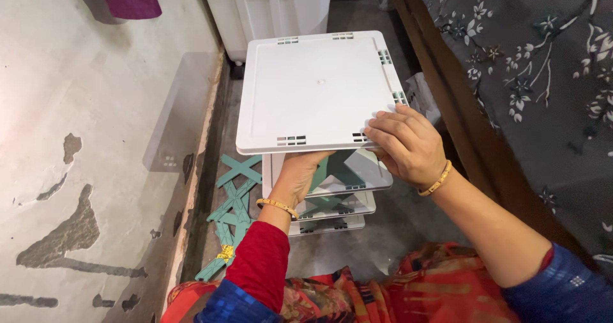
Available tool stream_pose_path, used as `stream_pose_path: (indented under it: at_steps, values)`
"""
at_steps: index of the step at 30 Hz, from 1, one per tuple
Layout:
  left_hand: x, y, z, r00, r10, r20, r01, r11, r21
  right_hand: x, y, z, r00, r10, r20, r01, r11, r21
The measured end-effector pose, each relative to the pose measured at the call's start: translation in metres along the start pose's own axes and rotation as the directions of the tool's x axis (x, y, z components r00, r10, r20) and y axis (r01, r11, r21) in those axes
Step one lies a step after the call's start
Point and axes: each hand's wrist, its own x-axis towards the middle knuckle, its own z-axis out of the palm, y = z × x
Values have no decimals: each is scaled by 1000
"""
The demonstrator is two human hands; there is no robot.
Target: The person assembles a stack of white plastic trays with teal X-shaped supports. They pick up each support, align it with the tray edges, and press it into place, repeating the process for multiple units.
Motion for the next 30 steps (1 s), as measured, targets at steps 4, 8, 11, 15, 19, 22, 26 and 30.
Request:
stream_pose_path:
  at_steps: [4, 8, 11, 15, 19, 22, 26, 30]
  values:
    - [-4, 3, 1, 999, -25, 42, 26, 999, -26, 3, -2, 0, 1000, -8, -21, 8, 1000, 1]
    - [-10, 9, 4, 999, -42, 29, 40, 998, 46, 5, -3, 0, 1000, 5, -9, -5, 1000, 0]
    - [-16, 15, 9, 1000, -2, 10, 1, 995, 104, 5, -3, 0, 1000, 23, -3, -23, 1000, -2]
    - [-21, 20, 14, 999, 29, 46, -32, 996, 83, 7, -2, 0, 999, 40, 1, -40, 999, 15]
    - [-24, 21, 14, 997, 72, 30, -75, 989, 127, 8, -1, 1, 999, 43, -6, -43, 999, 21]
    - [-25, 19, 14, 998, 63, 21, -66, 986, 153, 6, -1, 2, 999, 46, -3, -46, 998, 36]
    - [-26, 19, 15, 996, 86, 13, -87, 984, 156, 5, 3, 1, 999, 43, -4, -43, 997, 63]
    - [-28, 16, 14, 992, 125, 7, -125, 987, 106, 4, 7, -1, 999, 41, -12, -41, 998, 58]
